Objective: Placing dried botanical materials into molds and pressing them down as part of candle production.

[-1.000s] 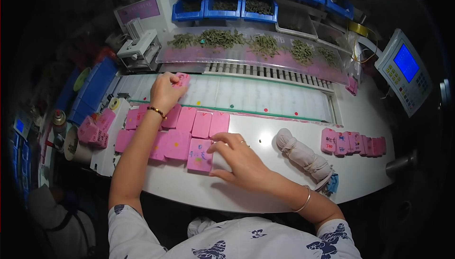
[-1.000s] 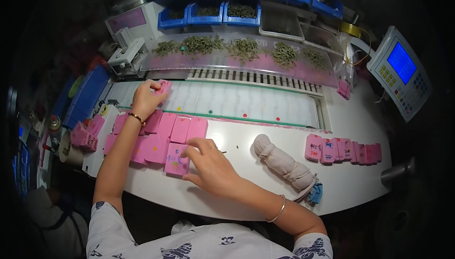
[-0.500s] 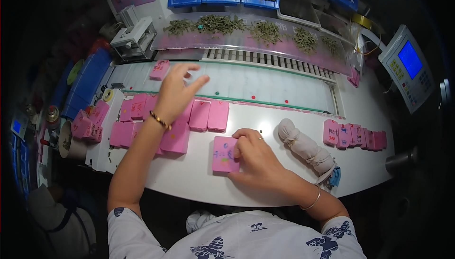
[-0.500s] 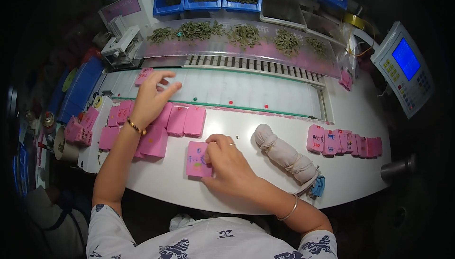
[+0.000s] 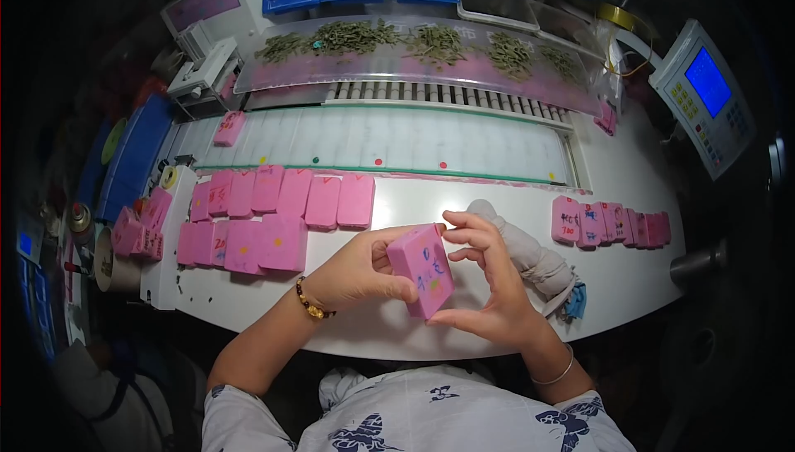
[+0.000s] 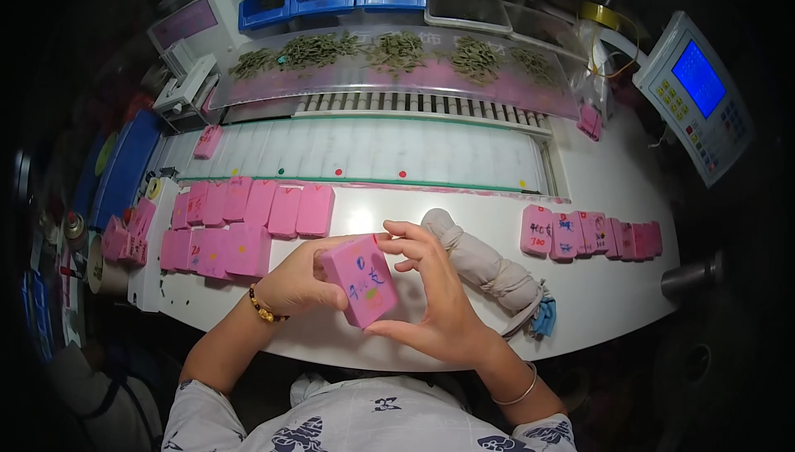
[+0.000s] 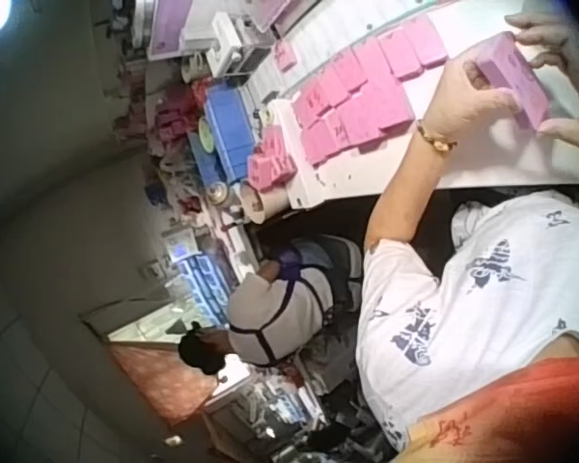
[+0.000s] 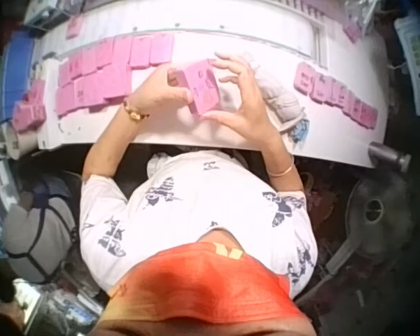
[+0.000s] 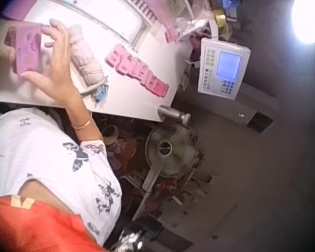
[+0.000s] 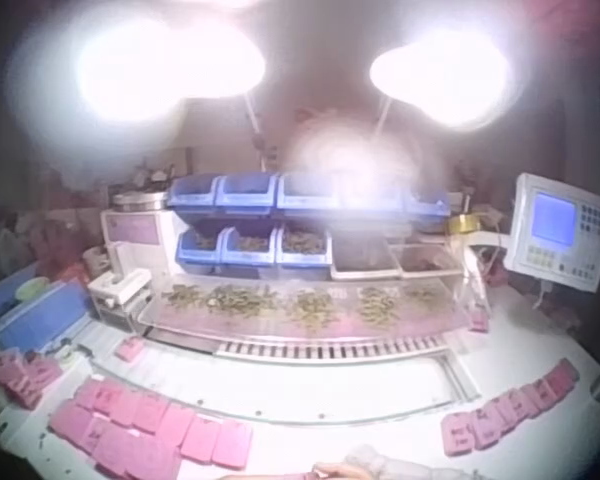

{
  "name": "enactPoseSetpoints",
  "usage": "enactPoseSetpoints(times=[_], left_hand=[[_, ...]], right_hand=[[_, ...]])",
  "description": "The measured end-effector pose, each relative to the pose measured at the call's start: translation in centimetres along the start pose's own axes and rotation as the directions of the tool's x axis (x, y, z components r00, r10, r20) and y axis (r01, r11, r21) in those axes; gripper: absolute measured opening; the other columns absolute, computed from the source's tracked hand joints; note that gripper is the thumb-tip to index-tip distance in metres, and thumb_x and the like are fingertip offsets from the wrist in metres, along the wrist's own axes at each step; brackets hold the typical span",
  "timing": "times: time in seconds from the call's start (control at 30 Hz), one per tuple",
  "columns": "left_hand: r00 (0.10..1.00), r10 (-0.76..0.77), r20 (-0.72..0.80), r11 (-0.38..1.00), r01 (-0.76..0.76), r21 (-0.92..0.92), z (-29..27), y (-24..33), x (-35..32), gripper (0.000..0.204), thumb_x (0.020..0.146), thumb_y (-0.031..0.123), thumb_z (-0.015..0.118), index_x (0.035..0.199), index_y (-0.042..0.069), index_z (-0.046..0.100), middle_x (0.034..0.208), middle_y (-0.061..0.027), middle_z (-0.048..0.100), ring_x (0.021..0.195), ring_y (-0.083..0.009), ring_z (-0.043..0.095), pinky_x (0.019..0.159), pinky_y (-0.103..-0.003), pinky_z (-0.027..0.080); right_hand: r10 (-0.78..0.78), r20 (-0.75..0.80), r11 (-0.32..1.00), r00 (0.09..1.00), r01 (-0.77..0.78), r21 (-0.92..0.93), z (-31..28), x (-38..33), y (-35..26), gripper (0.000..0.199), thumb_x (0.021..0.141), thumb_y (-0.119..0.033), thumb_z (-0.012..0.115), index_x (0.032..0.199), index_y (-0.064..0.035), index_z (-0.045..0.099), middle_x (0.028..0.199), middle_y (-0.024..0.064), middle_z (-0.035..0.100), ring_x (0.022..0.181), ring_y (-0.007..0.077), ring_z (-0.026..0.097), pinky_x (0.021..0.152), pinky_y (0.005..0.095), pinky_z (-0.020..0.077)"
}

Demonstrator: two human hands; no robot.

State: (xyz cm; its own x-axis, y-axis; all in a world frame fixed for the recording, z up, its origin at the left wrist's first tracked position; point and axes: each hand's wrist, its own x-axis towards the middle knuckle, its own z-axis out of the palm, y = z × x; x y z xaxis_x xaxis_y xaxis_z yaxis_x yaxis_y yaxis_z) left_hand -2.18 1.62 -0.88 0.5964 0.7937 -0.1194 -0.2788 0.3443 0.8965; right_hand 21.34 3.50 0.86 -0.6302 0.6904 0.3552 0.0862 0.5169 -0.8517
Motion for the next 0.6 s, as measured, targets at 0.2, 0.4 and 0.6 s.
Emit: enactPoseSetpoints(times=[0.2, 0.4, 0.6], left_hand=[[0.944, 0.319, -0.085, 0.69, -0.17, 0.704, 1.7, 0.1, 0.1, 0.093, 0.071, 0.011, 0.086, 0.15, 0.007, 0.039, 0.126, -0.0085, 0.045, 0.122, -0.0192, 0.05, 0.107, -0.037, 0.044], [0.973, 0.229, -0.012, 0.749, -0.169, 0.64, 1.2, 1.3, -0.5, 0.092, 0.071, 0.008, 0.085, 0.15, 0.007, 0.039, 0.125, -0.0082, 0.044, 0.123, -0.021, 0.049, 0.108, -0.038, 0.044], [0.969, 0.233, -0.079, 0.809, -0.148, 0.569, 0.9, 1.6, -0.9, 0.095, 0.068, 0.01, 0.089, 0.149, 0.001, 0.039, 0.132, -0.0085, 0.045, 0.125, -0.0195, 0.049, 0.111, -0.034, 0.039]], right_hand=[[0.158, 0.017, 0.987, 0.987, -0.159, 0.019, 1.8, 0.0, 0.5, 0.08, 0.074, -0.024, 0.085, 0.138, -0.0035, 0.041, 0.127, 0.0142, 0.047, 0.113, 0.0271, 0.052, 0.095, 0.0384, 0.0462], [-0.038, -0.034, 0.987, 0.999, 0.032, -0.157, 2.2, 0.1, -0.4, 0.071, 0.075, -0.008, 0.078, 0.135, 0.0017, 0.041, 0.126, 0.0208, 0.049, 0.11, 0.0338, 0.056, 0.089, 0.0425, 0.0531], [0.076, 0.035, 0.996, 0.996, -0.075, -0.043, 1.2, 0.2, -1.1, 0.069, 0.084, -0.003, 0.072, 0.142, 0.0042, 0.036, 0.137, 0.0219, 0.043, 0.125, 0.0349, 0.051, 0.102, 0.0403, 0.0503]])
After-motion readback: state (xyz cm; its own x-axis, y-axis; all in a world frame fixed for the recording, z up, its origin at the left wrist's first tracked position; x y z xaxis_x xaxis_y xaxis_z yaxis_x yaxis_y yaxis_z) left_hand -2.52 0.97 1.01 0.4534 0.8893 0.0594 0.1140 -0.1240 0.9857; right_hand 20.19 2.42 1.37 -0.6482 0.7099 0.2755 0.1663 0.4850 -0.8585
